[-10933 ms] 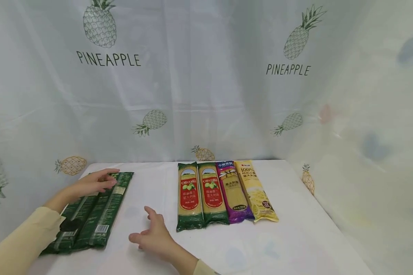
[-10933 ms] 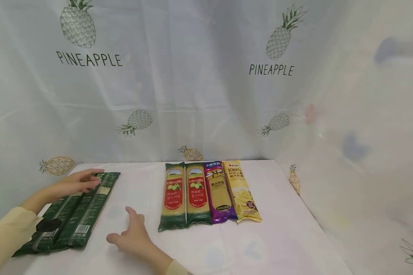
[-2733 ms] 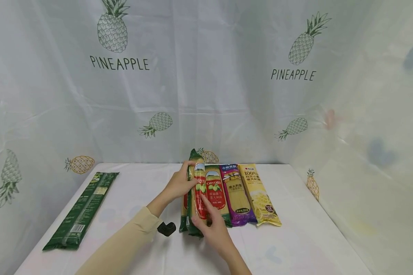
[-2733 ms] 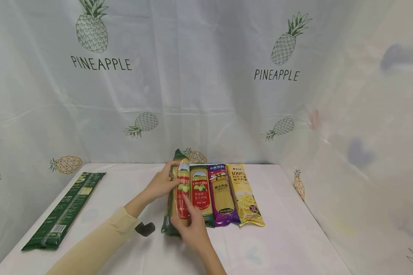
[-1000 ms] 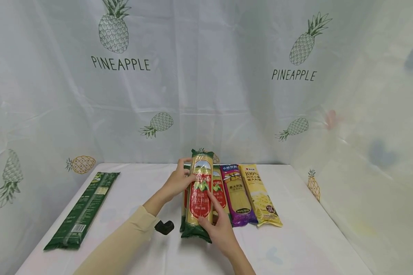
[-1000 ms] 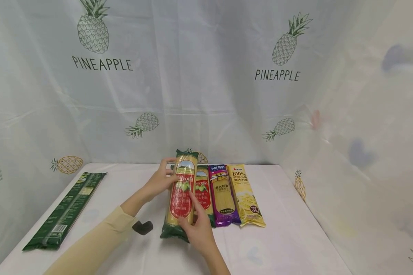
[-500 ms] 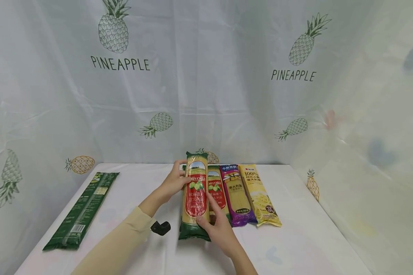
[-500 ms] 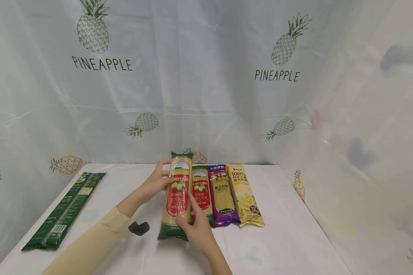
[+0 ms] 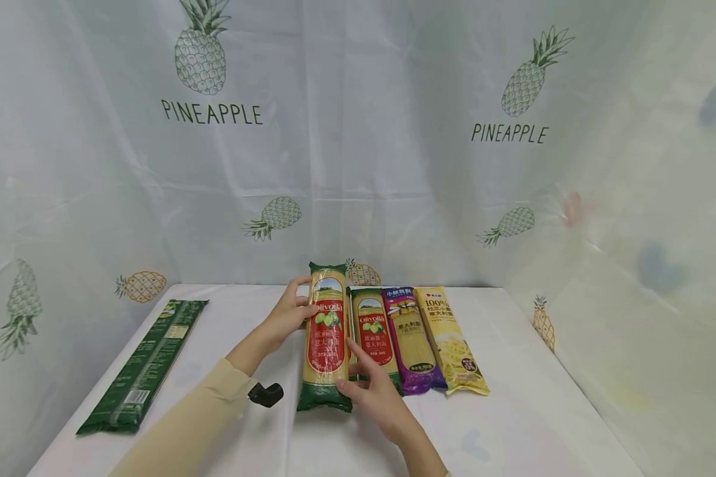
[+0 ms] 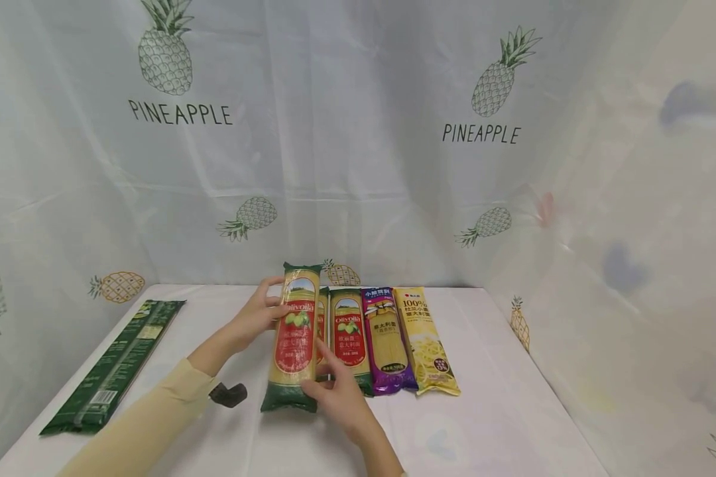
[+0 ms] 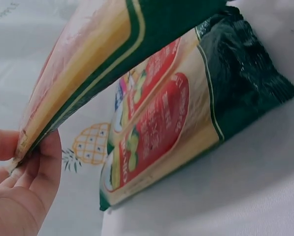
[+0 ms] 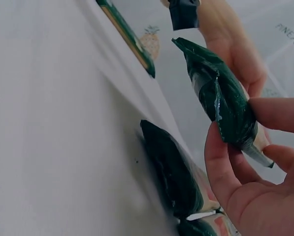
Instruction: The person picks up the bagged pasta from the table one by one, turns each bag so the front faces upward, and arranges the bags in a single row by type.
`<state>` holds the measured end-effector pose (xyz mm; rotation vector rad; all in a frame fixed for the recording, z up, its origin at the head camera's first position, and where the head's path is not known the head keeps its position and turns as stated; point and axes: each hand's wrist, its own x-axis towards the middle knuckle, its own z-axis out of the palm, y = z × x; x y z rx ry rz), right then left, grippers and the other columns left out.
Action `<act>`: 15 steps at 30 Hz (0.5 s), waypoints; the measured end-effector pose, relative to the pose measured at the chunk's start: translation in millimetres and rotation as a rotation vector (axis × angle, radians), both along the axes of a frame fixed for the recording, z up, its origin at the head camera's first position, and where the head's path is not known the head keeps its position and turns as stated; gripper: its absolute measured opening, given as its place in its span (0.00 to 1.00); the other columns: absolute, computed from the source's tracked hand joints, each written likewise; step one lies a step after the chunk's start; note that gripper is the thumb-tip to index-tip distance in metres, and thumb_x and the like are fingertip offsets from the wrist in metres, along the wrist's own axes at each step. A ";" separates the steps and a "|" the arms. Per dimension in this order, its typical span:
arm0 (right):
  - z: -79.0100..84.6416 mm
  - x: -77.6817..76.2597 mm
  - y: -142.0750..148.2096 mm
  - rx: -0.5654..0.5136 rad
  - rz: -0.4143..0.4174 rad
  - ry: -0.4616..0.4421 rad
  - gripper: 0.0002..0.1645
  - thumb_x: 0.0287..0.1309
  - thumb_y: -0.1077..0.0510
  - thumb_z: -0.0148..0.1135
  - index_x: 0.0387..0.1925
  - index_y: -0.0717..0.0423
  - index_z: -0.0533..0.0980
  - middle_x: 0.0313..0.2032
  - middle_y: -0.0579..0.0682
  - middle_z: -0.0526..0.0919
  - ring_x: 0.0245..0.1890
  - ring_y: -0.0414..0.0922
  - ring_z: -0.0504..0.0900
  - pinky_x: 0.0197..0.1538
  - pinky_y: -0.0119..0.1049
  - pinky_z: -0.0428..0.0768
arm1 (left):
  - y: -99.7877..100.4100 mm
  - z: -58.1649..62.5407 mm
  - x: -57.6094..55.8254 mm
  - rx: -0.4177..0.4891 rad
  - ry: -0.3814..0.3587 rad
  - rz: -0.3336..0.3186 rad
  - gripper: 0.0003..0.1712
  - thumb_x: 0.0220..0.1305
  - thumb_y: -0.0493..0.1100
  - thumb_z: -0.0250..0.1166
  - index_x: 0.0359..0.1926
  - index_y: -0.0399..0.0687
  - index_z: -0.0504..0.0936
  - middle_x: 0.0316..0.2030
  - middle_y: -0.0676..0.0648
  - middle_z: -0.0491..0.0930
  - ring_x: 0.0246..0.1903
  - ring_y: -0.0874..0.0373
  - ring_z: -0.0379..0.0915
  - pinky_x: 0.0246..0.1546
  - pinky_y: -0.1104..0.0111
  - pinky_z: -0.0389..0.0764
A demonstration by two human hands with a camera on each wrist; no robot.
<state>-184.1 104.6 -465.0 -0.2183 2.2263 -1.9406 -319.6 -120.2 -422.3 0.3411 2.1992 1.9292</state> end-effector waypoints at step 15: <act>6.4 -14.8 -31.3 0.047 0.023 0.037 0.46 0.68 0.55 0.73 0.82 0.35 0.64 0.50 0.56 0.80 0.43 0.47 0.83 0.44 0.43 0.88 | -31.7 -5.0 -9.9 -0.007 -0.041 0.060 0.41 0.81 0.37 0.56 0.85 0.58 0.48 0.64 0.30 0.76 0.49 0.50 0.84 0.52 0.56 0.84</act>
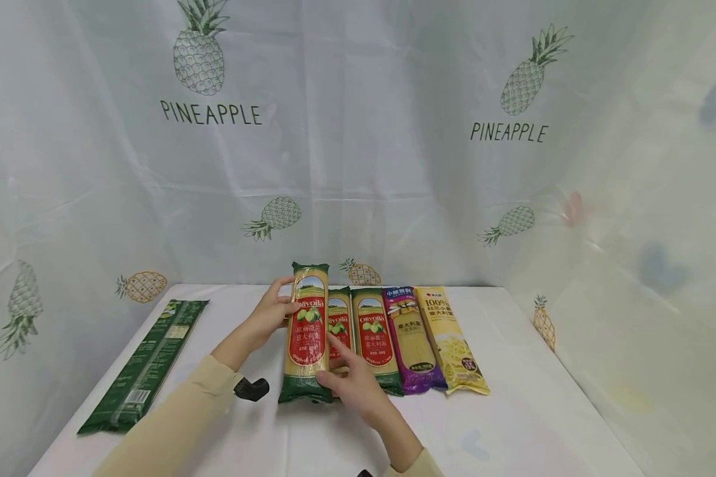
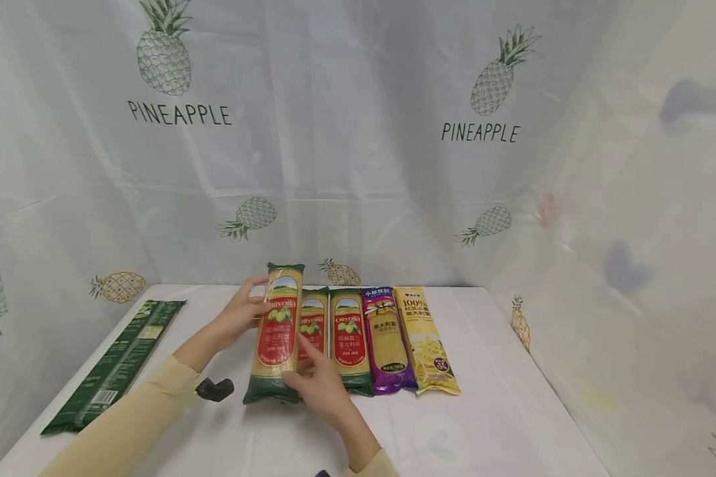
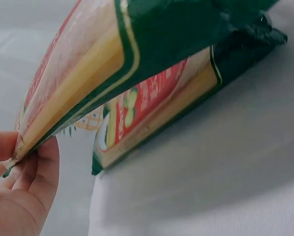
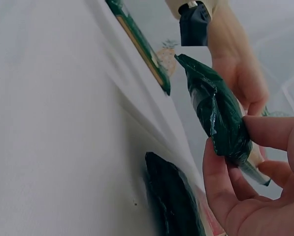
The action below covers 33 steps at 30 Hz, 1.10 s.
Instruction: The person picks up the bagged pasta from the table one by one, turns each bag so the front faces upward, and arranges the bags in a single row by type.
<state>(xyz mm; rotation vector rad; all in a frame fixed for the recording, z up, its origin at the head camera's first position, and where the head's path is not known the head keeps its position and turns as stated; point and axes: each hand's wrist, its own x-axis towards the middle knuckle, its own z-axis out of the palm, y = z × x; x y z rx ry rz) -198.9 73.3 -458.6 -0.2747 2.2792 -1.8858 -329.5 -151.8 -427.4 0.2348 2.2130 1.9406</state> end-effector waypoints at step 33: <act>-13.5 -32.5 -50.6 0.292 -0.081 0.113 0.46 0.61 0.60 0.78 0.78 0.51 0.70 0.36 0.46 0.80 0.34 0.41 0.76 0.33 0.37 0.76 | -36.9 -34.0 -31.2 -0.180 -0.085 -0.006 0.41 0.80 0.36 0.57 0.84 0.46 0.48 0.57 0.31 0.80 0.47 0.50 0.83 0.45 0.60 0.85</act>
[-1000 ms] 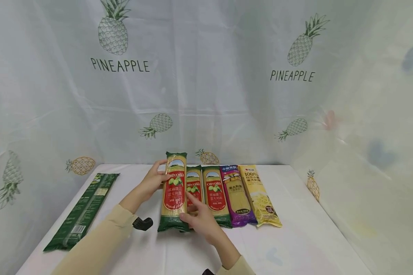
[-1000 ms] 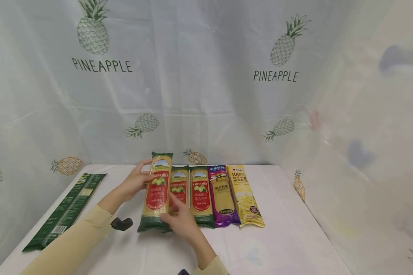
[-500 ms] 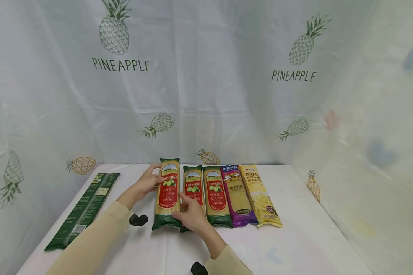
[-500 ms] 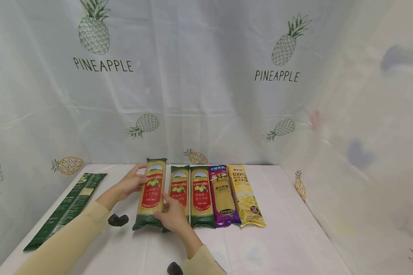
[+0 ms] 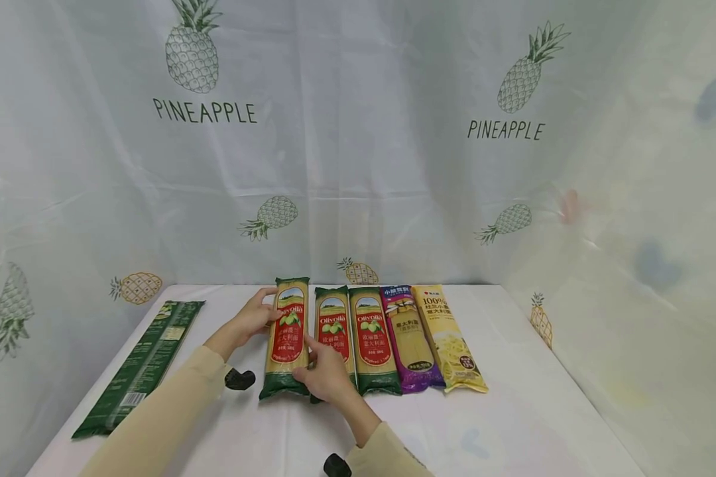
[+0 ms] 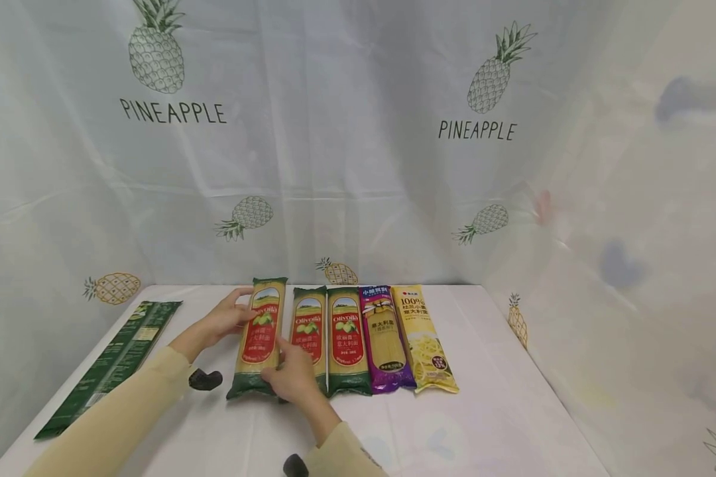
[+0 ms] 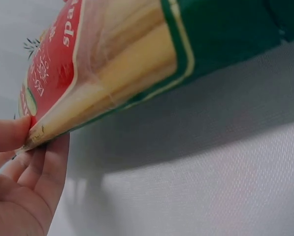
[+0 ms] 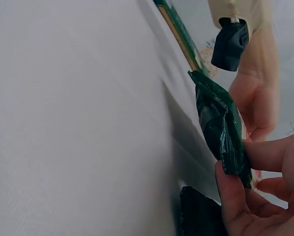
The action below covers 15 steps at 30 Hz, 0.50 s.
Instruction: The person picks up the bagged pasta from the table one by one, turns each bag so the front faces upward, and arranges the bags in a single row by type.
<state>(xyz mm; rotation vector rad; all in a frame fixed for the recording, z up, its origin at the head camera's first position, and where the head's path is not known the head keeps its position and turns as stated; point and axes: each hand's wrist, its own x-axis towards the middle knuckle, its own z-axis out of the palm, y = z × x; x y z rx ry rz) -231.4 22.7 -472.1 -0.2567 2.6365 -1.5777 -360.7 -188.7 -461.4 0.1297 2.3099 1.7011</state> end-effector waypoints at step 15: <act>-11.3 0.3 3.4 0.035 0.044 0.014 0.45 0.62 0.58 0.78 0.77 0.58 0.70 0.33 0.45 0.81 0.29 0.39 0.76 0.32 0.35 0.76 | 4.6 -15.9 -4.0 -0.005 -0.048 0.005 0.41 0.79 0.33 0.57 0.84 0.44 0.49 0.63 0.28 0.77 0.49 0.49 0.84 0.47 0.58 0.86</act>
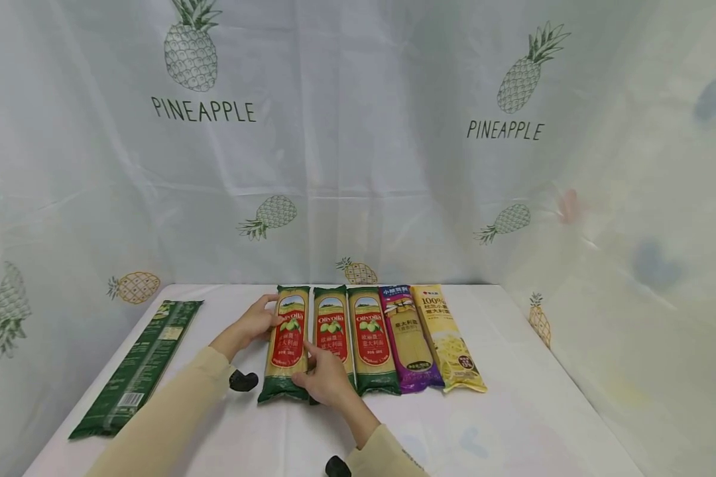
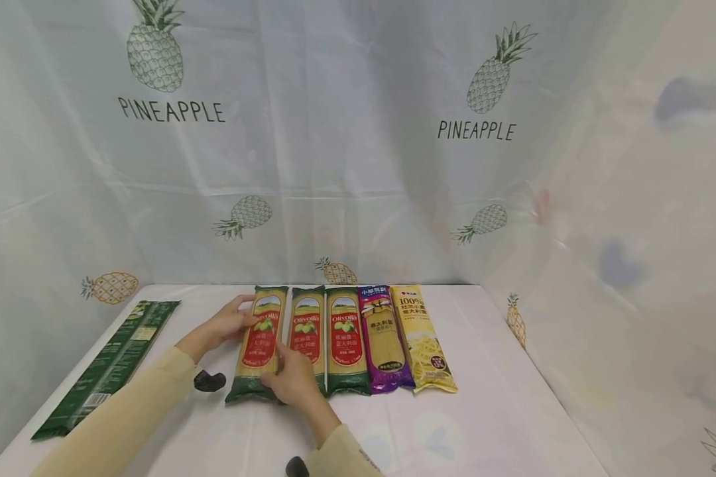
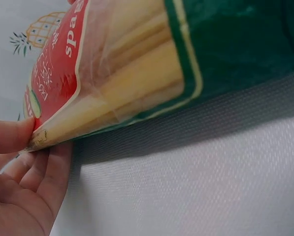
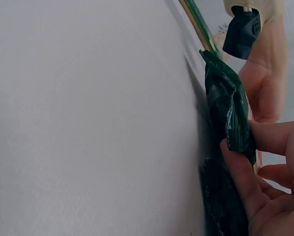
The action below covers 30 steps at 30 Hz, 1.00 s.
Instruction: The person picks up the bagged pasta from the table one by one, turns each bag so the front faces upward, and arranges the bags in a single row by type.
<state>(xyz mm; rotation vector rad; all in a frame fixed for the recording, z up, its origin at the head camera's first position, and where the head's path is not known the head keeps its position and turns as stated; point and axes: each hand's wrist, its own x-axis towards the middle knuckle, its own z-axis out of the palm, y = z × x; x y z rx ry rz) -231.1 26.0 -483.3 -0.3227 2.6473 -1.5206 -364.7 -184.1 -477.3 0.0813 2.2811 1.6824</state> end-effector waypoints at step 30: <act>24.0 -4.4 1.7 0.105 0.082 -0.088 0.45 0.61 0.61 0.78 0.76 0.64 0.69 0.61 0.67 0.82 0.16 0.43 0.84 0.26 0.35 0.84 | 2.4 -1.2 -2.0 -0.230 0.092 0.025 0.39 0.75 0.38 0.65 0.81 0.39 0.61 0.56 0.31 0.82 0.47 0.49 0.85 0.44 0.59 0.87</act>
